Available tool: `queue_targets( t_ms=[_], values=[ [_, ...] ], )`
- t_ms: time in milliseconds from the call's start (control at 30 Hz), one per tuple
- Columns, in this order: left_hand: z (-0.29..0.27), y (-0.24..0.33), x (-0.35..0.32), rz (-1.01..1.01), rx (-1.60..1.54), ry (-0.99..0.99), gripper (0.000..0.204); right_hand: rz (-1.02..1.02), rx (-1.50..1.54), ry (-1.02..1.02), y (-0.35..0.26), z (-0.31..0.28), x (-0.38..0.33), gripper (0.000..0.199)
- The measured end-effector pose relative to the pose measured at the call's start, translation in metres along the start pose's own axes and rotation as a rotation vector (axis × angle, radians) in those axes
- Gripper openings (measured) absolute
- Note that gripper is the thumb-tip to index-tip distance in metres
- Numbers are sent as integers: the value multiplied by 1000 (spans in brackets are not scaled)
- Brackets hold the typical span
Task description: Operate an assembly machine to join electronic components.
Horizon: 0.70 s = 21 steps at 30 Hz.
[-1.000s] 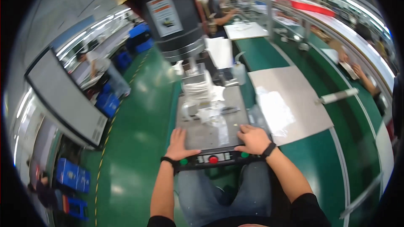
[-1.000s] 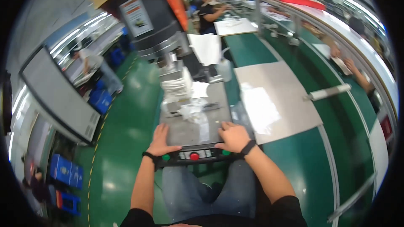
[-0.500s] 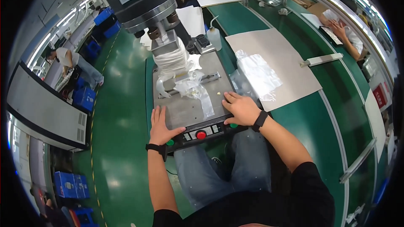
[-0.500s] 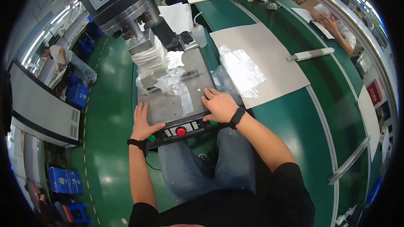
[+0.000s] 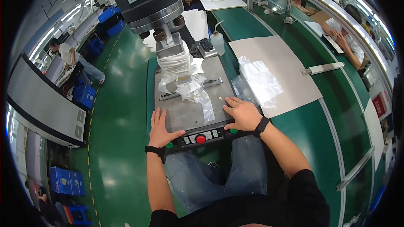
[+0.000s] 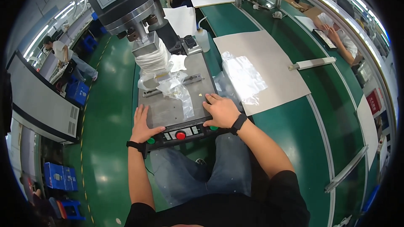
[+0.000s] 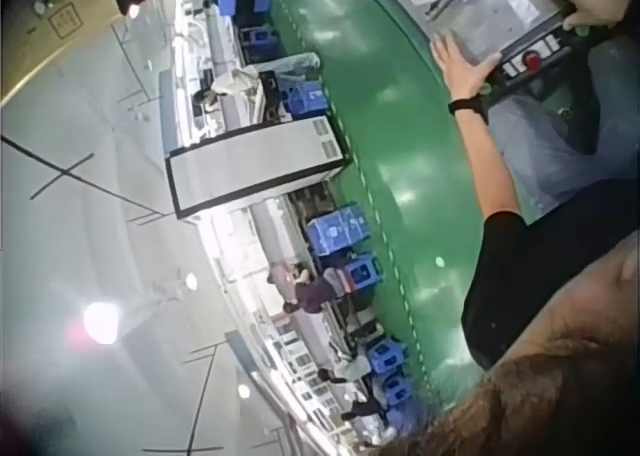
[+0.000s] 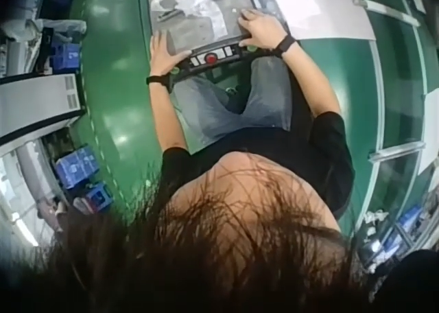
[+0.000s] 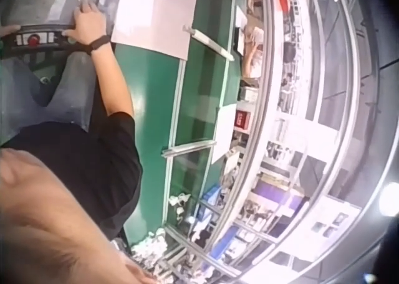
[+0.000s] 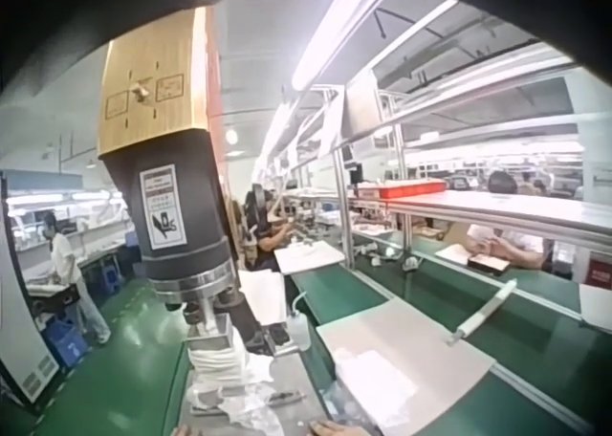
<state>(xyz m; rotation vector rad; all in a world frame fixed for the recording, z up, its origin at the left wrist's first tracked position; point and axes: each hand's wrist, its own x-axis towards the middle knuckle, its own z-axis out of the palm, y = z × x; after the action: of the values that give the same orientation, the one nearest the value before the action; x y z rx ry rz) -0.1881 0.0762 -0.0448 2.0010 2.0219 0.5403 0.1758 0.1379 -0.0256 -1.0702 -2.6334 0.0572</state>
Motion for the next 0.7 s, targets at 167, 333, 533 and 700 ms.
queue_targets(
  t_ms=[167,333,533,700],
  values=[
    [-1,1,-1,-2,-15,2,123,-11,22,31,-1,0,0,73],
    [-2,2,-2,-27,-33,0,119,0,3,22,0,0,0,73],
    [-2,3,-1,-27,-20,-3,119,-4,46,29,0,-1,1,72],
    [-3,3,-1,-13,-35,-1,119,3,64,33,2,-1,2,71]
  ],
)
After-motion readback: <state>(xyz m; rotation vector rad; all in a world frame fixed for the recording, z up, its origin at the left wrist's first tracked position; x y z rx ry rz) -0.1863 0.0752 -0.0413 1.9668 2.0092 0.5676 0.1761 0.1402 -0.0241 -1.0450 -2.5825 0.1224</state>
